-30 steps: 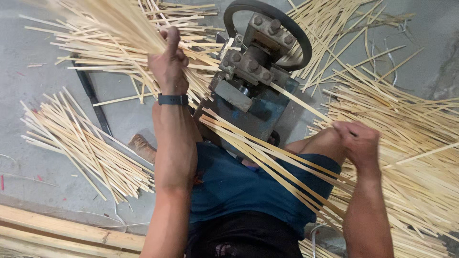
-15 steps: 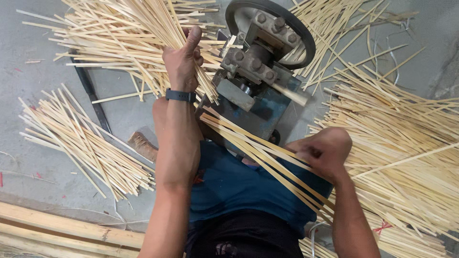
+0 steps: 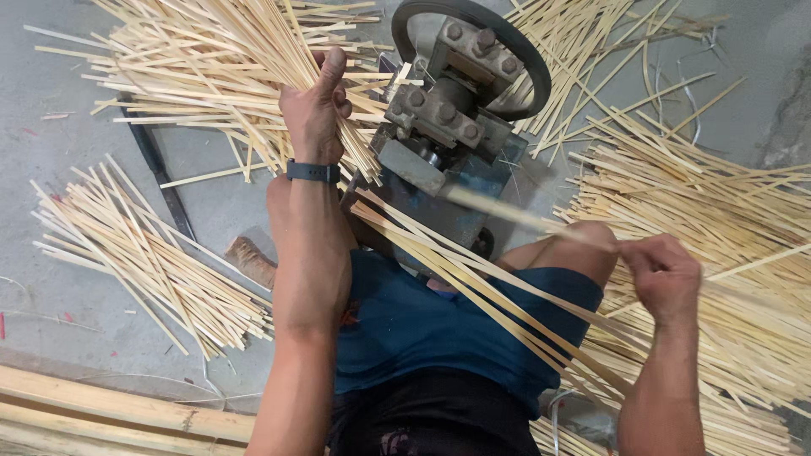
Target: The person sits on the floor and feeds long bamboo strips into a grinding machine. They hold a bundle of strips in their left hand and guide them through the machine with their right hand, producing thinner strips that fall onto the floor.
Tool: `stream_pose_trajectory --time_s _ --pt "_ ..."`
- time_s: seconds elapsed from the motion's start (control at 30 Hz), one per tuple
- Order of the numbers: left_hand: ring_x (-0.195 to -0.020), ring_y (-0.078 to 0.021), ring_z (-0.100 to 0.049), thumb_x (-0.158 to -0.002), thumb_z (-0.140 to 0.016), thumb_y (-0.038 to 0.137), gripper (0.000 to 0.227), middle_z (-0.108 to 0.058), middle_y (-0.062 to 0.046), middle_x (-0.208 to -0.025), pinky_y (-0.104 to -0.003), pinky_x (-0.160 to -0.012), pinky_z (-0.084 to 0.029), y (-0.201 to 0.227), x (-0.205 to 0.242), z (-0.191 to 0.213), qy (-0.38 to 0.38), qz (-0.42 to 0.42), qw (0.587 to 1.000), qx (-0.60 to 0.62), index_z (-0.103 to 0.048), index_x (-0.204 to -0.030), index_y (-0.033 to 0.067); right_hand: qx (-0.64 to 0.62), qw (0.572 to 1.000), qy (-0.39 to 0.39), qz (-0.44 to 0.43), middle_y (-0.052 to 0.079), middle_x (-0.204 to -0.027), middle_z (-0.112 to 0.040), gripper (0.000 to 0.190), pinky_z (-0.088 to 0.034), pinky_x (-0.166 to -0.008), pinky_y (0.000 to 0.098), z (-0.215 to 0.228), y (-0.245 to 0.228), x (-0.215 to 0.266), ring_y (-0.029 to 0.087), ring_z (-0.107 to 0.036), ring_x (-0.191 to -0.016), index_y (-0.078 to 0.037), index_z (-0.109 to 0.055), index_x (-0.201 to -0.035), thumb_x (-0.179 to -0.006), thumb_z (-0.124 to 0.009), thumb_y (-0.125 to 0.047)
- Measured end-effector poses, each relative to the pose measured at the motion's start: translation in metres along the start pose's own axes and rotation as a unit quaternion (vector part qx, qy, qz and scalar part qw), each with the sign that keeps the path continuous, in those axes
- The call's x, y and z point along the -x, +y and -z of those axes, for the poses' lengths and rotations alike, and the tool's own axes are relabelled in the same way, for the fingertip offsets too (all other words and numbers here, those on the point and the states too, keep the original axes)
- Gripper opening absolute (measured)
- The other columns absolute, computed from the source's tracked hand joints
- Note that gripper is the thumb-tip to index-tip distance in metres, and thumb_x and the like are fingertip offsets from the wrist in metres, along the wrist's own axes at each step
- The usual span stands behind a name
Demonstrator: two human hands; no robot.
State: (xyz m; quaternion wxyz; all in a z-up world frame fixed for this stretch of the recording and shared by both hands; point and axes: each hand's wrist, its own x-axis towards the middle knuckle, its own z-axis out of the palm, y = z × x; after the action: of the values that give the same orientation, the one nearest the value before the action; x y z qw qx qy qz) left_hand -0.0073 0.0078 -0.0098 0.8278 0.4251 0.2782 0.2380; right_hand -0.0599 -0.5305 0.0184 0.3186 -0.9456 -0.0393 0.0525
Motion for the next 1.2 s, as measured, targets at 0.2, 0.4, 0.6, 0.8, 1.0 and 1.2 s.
stream_pose_trajectory --time_s 0.2,0.4,0.6,0.8,1.0,1.2 --pt "-0.056 -0.0088 -0.057 -0.079 -0.09 0.02 0.049 -0.073 -0.009 -0.082 -0.022 -0.045 -0.045 0.005 0.005 -0.003 -0.015 -0.01 1.0 -0.009 -0.06 -0.113 0.0042 0.07 0.995 0.061 0.043 0.01 -0.091 -0.069 0.01 -0.051 -0.073 0.0295 0.003 0.006 -0.013 0.016 -0.063 -0.081 -0.006 -0.079 -0.103 -0.106 -0.08 -0.016" --pt "-0.06 -0.0109 -0.059 -0.084 -0.093 0.016 0.038 -0.067 -0.007 -0.08 -0.024 -0.048 -0.047 -0.001 0.003 -0.003 -0.007 -0.009 0.999 -0.037 -0.066 -0.106 -0.0009 -0.012 0.998 0.009 0.054 0.01 -0.083 -0.072 0.016 -0.052 -0.07 0.0298 -0.042 -0.037 -0.027 0.016 -0.065 -0.075 -0.006 -0.08 -0.106 -0.104 -0.075 -0.021" --pt "-0.059 -0.0097 -0.059 -0.085 -0.086 0.016 0.028 -0.073 -0.007 -0.083 -0.023 -0.046 -0.048 -0.001 0.002 -0.004 -0.021 0.016 1.0 -0.004 -0.066 -0.101 0.0041 -0.026 0.997 -0.005 0.066 0.011 -0.084 -0.073 0.021 -0.053 -0.07 0.0301 -0.045 -0.06 -0.033 0.018 -0.069 -0.076 -0.004 -0.079 -0.11 -0.104 -0.075 -0.024" --pt "-0.063 -0.0089 -0.061 -0.095 -0.078 0.015 0.018 -0.079 -0.011 -0.093 -0.023 -0.046 -0.049 0.001 0.004 -0.01 -0.038 0.03 0.998 -0.038 -0.075 -0.1 -0.0016 0.037 0.996 -0.053 0.059 0.012 -0.099 -0.076 0.02 -0.058 -0.074 0.0336 -0.054 -0.052 -0.025 0.021 -0.072 -0.083 -0.008 -0.078 -0.115 -0.101 -0.071 -0.021" --pt "-0.064 -0.0079 -0.063 -0.094 -0.076 0.016 0.017 -0.079 -0.011 -0.093 -0.022 -0.046 -0.051 0.006 -0.002 -0.007 -0.051 -0.006 0.999 -0.003 -0.066 -0.097 0.0039 0.008 0.938 -0.343 -0.042 0.009 -0.091 -0.081 0.018 -0.061 -0.08 0.0334 -0.088 -0.066 0.015 0.018 -0.077 -0.083 -0.01 -0.081 -0.099 -0.089 -0.074 -0.022" --pt "-0.059 -0.0058 -0.056 -0.091 -0.077 0.025 0.023 -0.077 -0.008 -0.089 -0.02 -0.045 -0.048 0.018 -0.017 0.016 -0.034 -0.051 0.996 0.071 -0.062 -0.097 0.0083 0.01 0.967 -0.249 -0.05 0.016 -0.083 -0.074 0.018 -0.056 -0.072 0.0367 -0.075 -0.057 0.02 0.026 -0.069 -0.074 -0.004 -0.073 -0.1 -0.096 -0.068 -0.02"
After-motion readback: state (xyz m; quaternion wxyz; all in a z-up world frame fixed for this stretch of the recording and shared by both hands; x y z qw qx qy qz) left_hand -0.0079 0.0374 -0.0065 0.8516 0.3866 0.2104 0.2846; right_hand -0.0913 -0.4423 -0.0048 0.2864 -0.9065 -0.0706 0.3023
